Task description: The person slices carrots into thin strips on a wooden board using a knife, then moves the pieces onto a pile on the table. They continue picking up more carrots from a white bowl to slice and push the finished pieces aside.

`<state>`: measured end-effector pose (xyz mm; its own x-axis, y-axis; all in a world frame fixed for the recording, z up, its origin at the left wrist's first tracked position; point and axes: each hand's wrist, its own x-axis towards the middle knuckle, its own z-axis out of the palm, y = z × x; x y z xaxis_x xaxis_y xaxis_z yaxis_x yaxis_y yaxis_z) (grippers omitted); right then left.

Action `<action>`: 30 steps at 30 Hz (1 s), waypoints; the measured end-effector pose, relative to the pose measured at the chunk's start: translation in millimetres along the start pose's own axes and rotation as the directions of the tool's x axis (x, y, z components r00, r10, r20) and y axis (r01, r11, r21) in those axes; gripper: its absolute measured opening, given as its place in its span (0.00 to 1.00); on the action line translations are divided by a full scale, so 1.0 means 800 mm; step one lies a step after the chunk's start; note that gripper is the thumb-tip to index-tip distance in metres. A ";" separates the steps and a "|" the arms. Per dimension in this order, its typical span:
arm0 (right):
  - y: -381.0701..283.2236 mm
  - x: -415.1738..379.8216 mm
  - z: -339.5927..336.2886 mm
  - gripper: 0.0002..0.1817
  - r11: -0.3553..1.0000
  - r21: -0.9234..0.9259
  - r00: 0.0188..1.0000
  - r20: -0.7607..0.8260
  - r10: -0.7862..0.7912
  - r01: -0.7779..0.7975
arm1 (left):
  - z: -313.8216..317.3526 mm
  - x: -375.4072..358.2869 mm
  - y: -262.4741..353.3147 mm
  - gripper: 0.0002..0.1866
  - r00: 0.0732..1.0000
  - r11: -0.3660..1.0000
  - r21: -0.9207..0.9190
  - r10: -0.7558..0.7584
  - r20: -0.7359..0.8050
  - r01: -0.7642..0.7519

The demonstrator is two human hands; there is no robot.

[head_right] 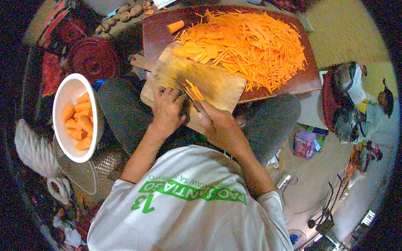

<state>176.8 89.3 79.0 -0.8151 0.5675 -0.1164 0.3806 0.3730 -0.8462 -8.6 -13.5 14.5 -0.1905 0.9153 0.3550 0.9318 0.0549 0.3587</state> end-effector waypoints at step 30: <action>0.076 0.012 -0.080 0.20 0.999 0.003 0.999 0.014 0.040 -0.040 | 0.011 0.012 -0.017 0.07 0.950 0.985 -0.133 -0.146 -0.276 0.112</action>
<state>220.2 164.1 59.6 -0.8056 0.5712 -0.1573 0.4113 0.3482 -0.8424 -20.3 -2.1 5.3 -0.4021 0.7512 0.5234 0.8553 0.1041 0.5076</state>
